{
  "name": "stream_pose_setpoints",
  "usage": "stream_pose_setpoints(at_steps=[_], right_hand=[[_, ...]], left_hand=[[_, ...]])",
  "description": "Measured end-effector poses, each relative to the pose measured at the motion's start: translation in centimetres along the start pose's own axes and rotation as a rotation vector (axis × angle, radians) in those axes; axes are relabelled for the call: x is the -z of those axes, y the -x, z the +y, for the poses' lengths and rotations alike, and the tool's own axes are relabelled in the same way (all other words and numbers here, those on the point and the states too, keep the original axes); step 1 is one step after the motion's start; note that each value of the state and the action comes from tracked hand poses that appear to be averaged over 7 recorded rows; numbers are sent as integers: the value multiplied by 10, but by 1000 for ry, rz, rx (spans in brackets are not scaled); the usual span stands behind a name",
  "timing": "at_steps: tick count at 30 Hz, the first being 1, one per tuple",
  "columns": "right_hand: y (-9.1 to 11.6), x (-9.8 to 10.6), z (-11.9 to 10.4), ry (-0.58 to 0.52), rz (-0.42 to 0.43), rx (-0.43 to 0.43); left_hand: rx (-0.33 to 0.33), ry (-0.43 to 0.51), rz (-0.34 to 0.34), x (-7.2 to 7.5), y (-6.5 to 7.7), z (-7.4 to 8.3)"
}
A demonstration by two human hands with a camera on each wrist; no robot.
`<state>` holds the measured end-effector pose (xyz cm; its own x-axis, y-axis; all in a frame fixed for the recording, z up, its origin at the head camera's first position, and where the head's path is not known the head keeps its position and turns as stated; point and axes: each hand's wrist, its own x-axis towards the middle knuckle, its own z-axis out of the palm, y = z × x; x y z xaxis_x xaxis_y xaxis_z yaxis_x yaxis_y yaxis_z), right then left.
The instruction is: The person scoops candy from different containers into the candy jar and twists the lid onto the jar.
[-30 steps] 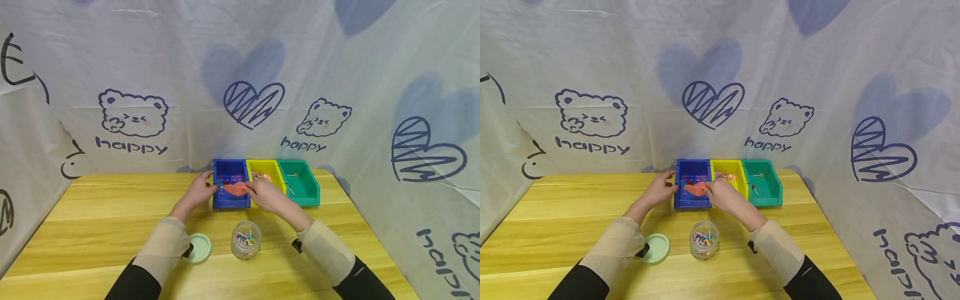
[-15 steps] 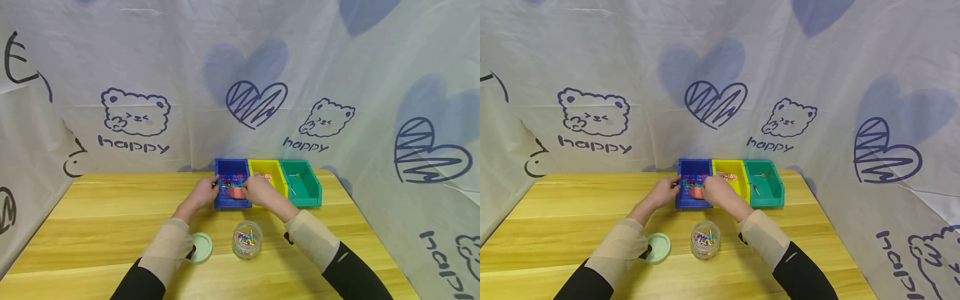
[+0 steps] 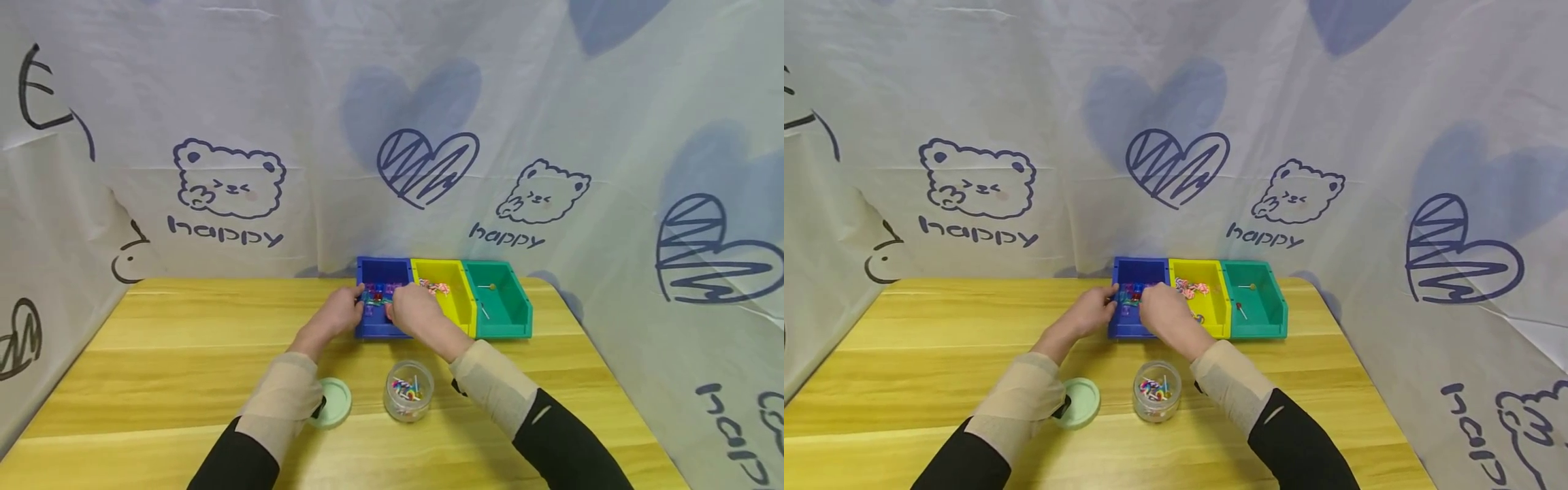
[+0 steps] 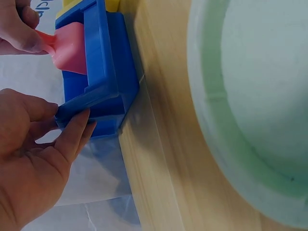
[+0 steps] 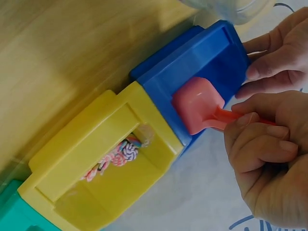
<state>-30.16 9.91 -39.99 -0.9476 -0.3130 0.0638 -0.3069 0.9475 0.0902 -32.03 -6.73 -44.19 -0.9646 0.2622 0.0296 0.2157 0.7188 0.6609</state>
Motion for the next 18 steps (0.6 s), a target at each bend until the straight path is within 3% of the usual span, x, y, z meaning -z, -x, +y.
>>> stream_pose_setpoints(at_steps=[13, 18], right_hand=[[-11, -9, 3, -12, 35, -37], [-18, -12, 3, -15, 46, -76]], left_hand=[[76, 71, 32, 2, -3, 6], [67, 50, 32, 5, -3, 7]])
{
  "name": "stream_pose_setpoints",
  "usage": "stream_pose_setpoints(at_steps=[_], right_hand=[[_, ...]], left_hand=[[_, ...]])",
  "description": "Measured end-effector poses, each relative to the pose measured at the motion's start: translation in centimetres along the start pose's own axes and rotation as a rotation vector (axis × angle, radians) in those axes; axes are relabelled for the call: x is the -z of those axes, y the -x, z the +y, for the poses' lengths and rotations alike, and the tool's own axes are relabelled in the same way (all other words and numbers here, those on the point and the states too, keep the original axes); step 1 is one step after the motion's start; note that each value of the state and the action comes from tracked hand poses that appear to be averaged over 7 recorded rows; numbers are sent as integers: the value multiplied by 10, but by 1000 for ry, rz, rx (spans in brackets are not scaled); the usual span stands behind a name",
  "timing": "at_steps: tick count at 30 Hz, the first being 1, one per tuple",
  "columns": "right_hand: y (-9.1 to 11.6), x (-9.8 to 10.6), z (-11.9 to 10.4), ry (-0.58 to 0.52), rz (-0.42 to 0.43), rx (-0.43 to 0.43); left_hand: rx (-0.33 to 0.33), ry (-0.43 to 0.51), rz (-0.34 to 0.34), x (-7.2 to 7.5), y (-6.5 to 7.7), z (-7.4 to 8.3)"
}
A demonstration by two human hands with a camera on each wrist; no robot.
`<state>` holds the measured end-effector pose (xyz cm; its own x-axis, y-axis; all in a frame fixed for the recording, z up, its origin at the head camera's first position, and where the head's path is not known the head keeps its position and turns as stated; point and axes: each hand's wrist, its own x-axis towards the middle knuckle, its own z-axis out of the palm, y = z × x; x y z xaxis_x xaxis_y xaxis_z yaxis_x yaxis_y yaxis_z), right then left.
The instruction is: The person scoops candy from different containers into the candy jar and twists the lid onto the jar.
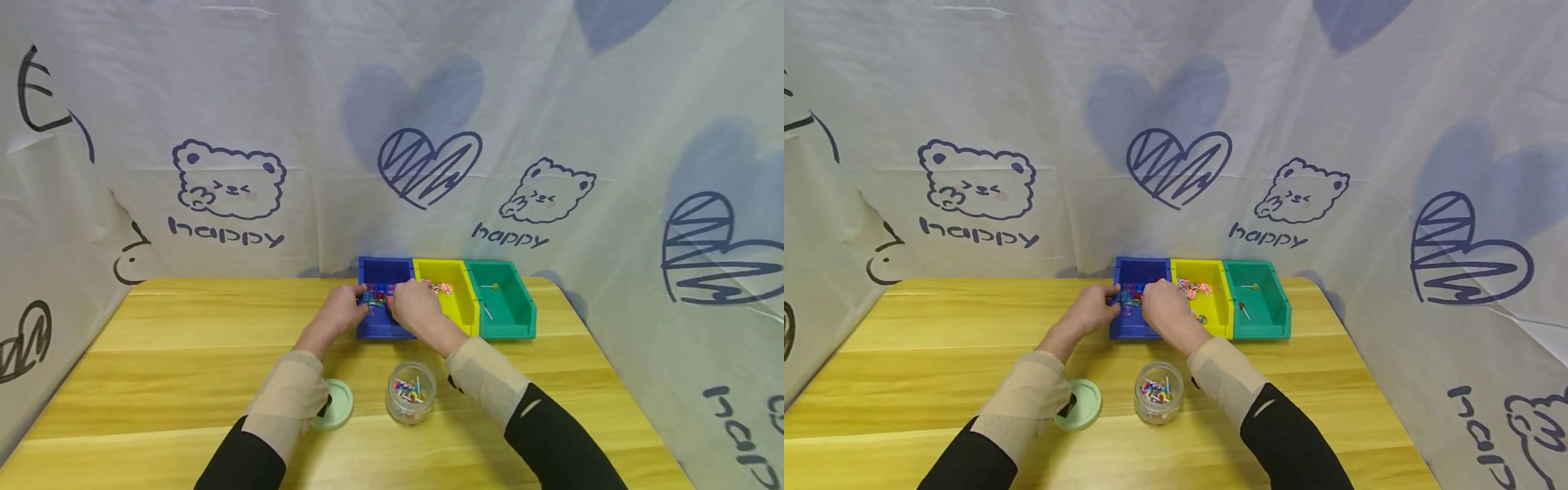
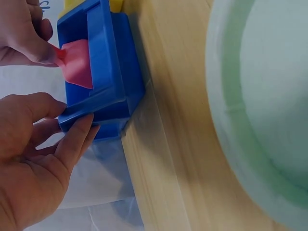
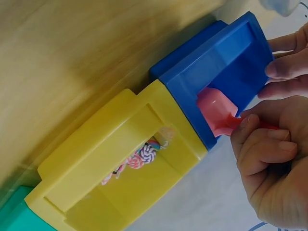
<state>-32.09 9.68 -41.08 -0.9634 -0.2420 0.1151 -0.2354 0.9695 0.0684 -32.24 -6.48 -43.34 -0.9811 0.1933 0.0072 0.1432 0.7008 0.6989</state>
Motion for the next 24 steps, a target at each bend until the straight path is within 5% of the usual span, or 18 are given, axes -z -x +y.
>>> stream_pose_setpoints(at_steps=[24], right_hand=[[-31, -2, 19, -160, -120, -63]], left_hand=[[-31, -13, 3, 2, 2, -1]])
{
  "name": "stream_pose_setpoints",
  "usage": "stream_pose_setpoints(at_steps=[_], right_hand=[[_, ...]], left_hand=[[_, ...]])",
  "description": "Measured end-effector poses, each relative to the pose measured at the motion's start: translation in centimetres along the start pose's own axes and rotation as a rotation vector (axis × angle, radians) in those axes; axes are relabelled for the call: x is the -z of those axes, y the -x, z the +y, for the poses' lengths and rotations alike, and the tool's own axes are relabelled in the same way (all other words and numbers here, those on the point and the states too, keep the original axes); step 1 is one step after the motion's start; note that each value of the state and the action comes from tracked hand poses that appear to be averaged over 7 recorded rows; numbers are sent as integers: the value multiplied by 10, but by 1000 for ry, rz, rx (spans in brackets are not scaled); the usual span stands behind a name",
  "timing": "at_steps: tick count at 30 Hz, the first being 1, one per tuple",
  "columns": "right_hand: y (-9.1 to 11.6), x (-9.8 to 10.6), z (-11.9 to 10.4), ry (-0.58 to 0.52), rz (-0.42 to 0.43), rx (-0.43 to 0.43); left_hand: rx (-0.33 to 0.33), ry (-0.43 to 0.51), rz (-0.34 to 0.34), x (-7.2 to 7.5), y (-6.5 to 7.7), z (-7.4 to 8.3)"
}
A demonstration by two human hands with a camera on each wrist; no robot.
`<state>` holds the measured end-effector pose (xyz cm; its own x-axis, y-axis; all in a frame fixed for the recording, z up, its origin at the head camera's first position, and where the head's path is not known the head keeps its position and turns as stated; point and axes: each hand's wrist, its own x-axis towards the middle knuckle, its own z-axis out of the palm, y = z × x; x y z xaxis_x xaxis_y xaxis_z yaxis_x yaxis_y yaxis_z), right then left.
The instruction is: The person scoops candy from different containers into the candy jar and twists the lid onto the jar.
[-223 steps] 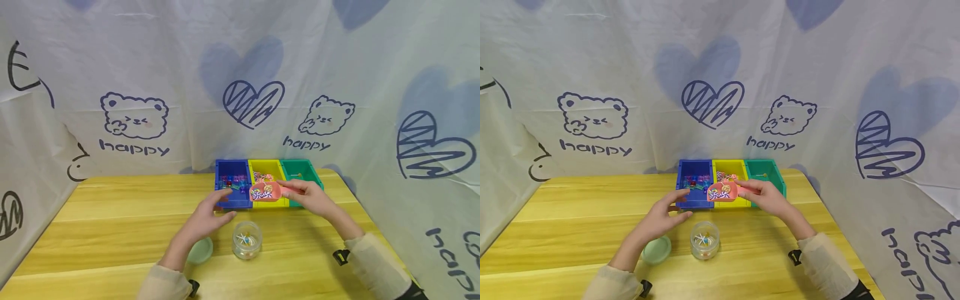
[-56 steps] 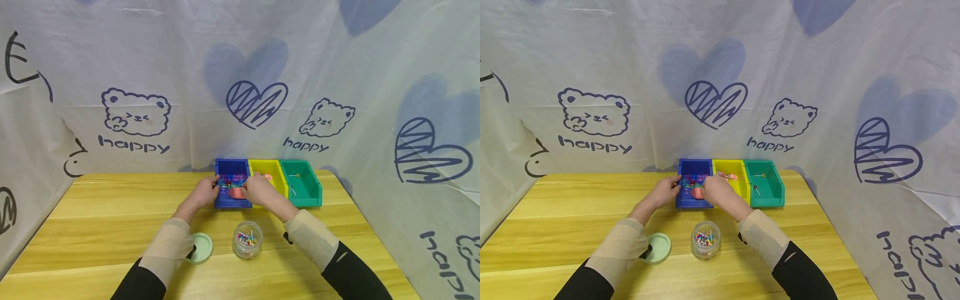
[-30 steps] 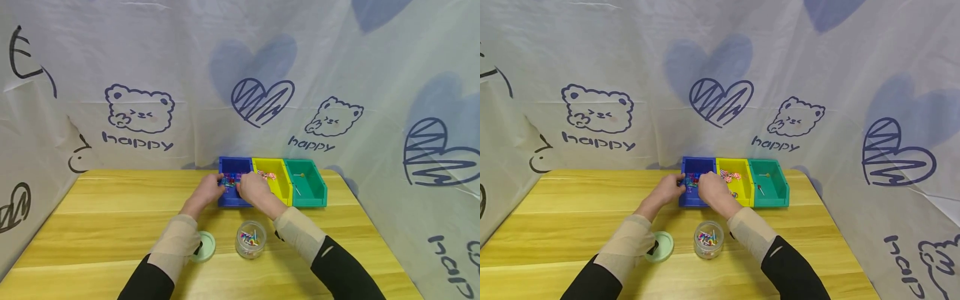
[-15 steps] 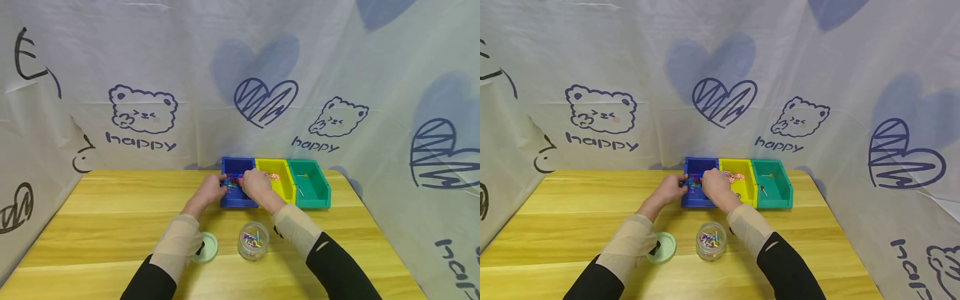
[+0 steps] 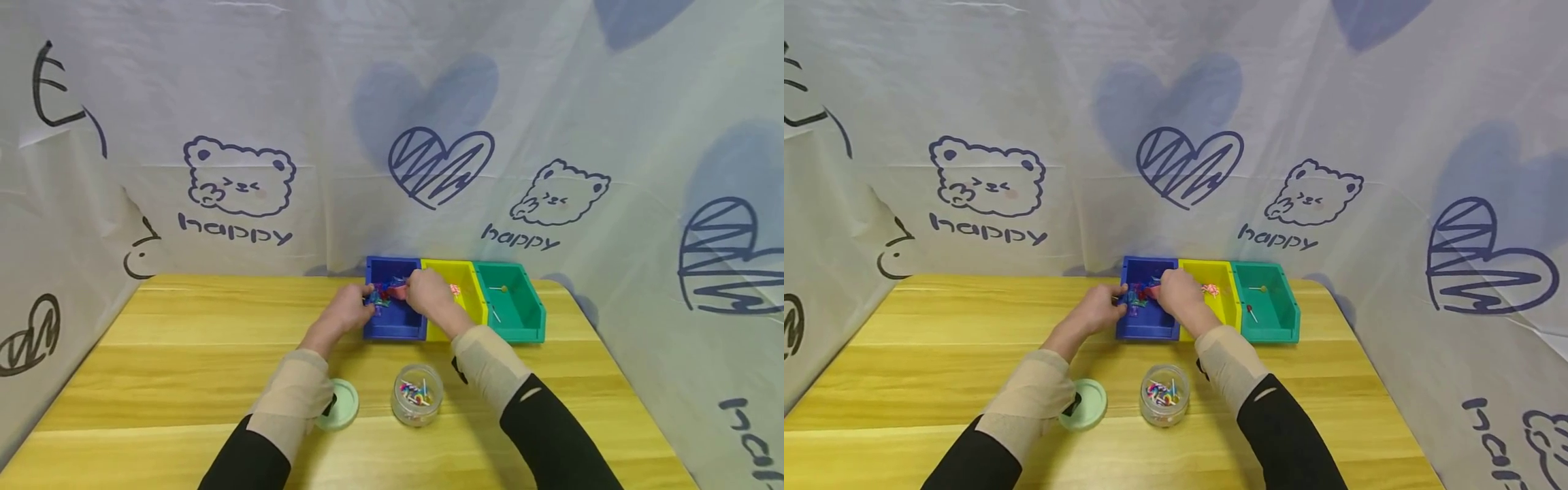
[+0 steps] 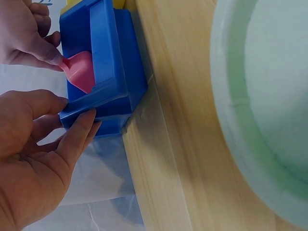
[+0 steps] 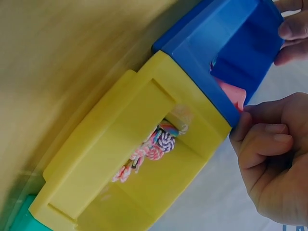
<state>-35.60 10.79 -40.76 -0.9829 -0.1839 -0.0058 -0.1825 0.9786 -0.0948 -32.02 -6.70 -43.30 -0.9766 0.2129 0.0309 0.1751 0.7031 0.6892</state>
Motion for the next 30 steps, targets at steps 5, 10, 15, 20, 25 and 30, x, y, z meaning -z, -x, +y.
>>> stream_pose_setpoints(at_steps=[5, 10, 15, 20, 25, 30], right_hand=[[-7, 1, 5, -4, 19, 35], [-11, 3, 8, -35, 5, 41], [-17, 4, 12, -43, 12, 90], [-24, 7, 23, -69, 9, 183], [-30, 12, 34, -101, -51, 229], [-39, 16, 41, -101, -72, 296]], left_hand=[[11, 4, 2, 1, 1, 1], [11, -1, -4, 0, 1, 0], [28, -3, -18, 0, 0, 0], [48, 8, -25, 1, 0, 2], [33, -5, -26, 0, 1, 2], [24, -2, -20, 0, 2, 1]])
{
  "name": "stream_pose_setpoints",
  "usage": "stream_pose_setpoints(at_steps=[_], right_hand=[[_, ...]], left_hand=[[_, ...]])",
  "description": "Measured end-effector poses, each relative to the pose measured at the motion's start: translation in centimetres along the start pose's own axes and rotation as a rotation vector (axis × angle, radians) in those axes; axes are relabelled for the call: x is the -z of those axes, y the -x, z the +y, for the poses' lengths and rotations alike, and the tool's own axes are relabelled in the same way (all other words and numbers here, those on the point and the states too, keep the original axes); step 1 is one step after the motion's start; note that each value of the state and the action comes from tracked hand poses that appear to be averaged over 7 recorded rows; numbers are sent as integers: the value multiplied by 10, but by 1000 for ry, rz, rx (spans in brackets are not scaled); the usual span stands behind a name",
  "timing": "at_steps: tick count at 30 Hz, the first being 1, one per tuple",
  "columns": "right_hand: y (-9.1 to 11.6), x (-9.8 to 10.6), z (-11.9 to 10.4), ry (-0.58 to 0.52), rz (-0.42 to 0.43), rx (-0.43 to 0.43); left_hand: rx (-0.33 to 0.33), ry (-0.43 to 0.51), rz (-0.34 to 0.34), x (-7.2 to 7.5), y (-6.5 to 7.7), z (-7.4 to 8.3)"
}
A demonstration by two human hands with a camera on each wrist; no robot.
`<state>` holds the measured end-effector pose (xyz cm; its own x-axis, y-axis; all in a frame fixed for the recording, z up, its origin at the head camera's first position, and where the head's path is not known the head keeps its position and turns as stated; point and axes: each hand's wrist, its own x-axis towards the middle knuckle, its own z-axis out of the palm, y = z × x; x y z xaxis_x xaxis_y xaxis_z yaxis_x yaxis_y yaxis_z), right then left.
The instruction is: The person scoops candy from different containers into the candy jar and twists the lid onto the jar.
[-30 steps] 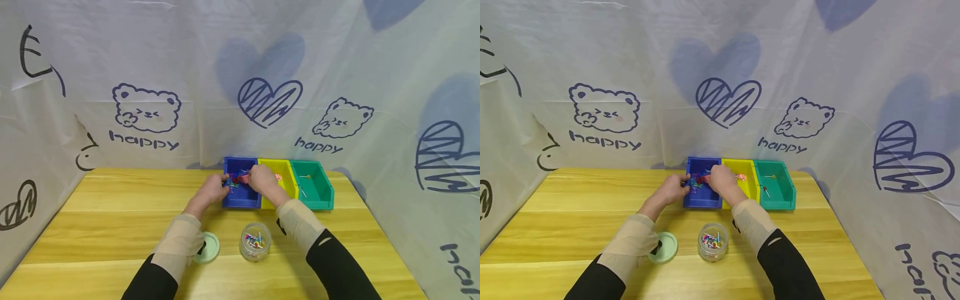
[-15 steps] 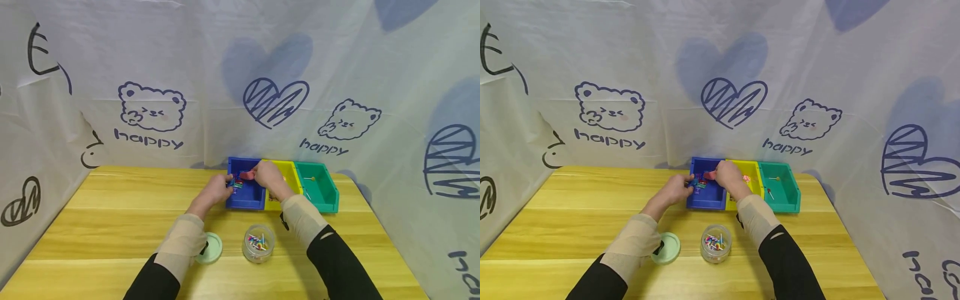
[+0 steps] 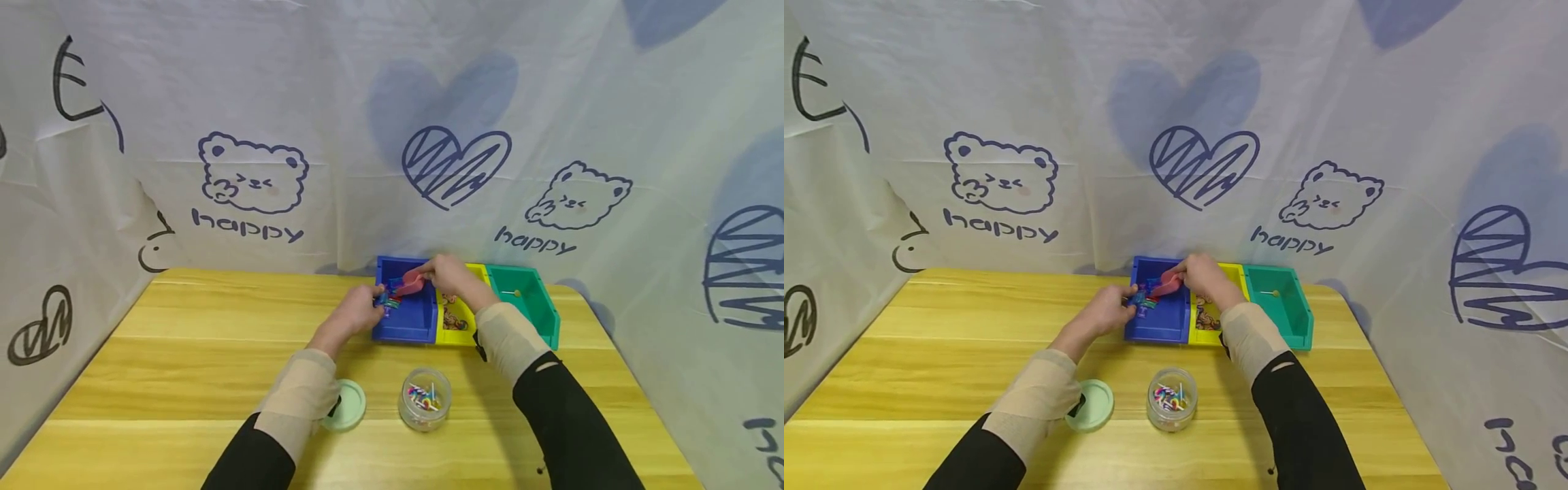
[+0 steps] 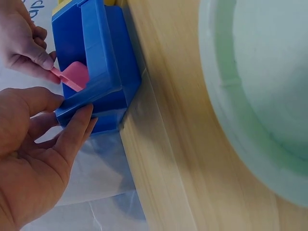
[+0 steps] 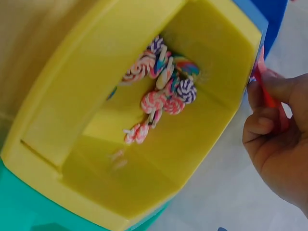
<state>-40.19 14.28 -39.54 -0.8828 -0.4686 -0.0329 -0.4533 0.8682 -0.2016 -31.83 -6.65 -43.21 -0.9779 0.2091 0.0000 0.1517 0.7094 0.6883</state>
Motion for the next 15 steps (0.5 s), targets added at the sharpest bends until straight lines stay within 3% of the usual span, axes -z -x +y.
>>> stream_pose_setpoints(at_steps=[11, 15], right_hand=[[-18, -2, 8, -16, -42, 124], [-21, -8, 10, -42, -50, 130]], left_hand=[[-19, -25, 4, 2, -1, -3], [-26, -37, -9, 1, -1, -3]])
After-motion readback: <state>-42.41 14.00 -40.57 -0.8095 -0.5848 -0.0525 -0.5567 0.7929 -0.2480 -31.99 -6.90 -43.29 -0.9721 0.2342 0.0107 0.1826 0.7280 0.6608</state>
